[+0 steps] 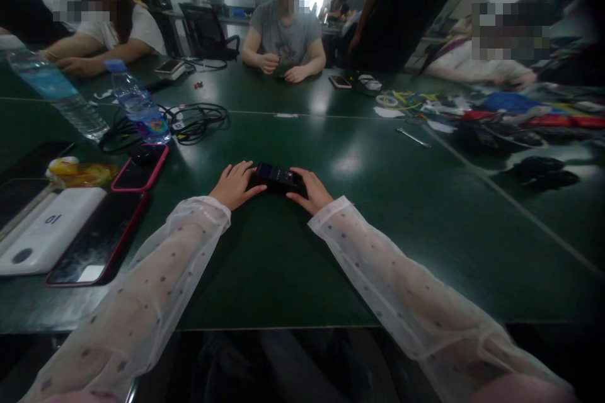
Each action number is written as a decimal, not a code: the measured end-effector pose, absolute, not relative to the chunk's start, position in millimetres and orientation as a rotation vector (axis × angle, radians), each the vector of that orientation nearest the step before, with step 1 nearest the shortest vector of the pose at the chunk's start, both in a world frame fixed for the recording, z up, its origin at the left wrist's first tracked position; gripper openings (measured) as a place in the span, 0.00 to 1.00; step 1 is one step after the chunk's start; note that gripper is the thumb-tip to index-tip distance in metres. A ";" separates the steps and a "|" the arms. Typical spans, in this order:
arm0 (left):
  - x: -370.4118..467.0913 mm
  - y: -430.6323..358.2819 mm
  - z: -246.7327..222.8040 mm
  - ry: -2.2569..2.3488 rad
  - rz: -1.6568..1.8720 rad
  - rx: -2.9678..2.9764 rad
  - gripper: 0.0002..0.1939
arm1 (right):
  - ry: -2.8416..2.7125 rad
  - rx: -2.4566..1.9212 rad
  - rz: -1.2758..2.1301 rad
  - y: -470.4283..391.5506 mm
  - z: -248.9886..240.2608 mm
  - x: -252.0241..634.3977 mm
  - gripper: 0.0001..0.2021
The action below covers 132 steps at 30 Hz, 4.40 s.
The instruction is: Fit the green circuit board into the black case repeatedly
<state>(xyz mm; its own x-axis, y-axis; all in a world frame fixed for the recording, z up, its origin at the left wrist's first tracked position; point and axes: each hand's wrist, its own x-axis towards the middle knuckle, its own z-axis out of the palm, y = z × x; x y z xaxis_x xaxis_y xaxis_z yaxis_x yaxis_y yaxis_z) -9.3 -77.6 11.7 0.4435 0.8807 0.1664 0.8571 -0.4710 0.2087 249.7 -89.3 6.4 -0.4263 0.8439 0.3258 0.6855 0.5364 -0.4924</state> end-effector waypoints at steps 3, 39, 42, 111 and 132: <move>-8.6 -78.7 13.7 1.568 0.373 2.588 0.35 | -2.245 -1.223 0.380 -88.8 5.9 249.9 0.32; -9.2 -77.3 11.3 1.563 0.368 2.608 0.37 | -2.262 -1.230 0.344 -88.4 4.2 250.1 0.32; -9.1 -77.5 11.7 1.565 0.368 2.609 0.37 | -2.261 -1.232 0.345 -88.6 4.9 249.5 0.32; -11.1 -74.5 6.0 1.537 0.398 2.612 0.34 | -1.947 -1.500 0.127 -60.5 -8.0 280.9 0.29; -11.9 -75.1 8.4 1.531 0.378 2.610 0.35 | -1.956 -1.534 0.125 -62.3 -5.7 279.6 0.29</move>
<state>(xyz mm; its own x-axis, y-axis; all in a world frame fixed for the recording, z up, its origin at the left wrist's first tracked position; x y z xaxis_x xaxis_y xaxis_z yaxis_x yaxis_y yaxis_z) -11.9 -75.1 8.4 0.4663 0.8690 0.1657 0.8461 -0.4927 0.2031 279.6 -62.3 -5.7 -0.1133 0.8996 0.4218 0.8386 0.3142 -0.4449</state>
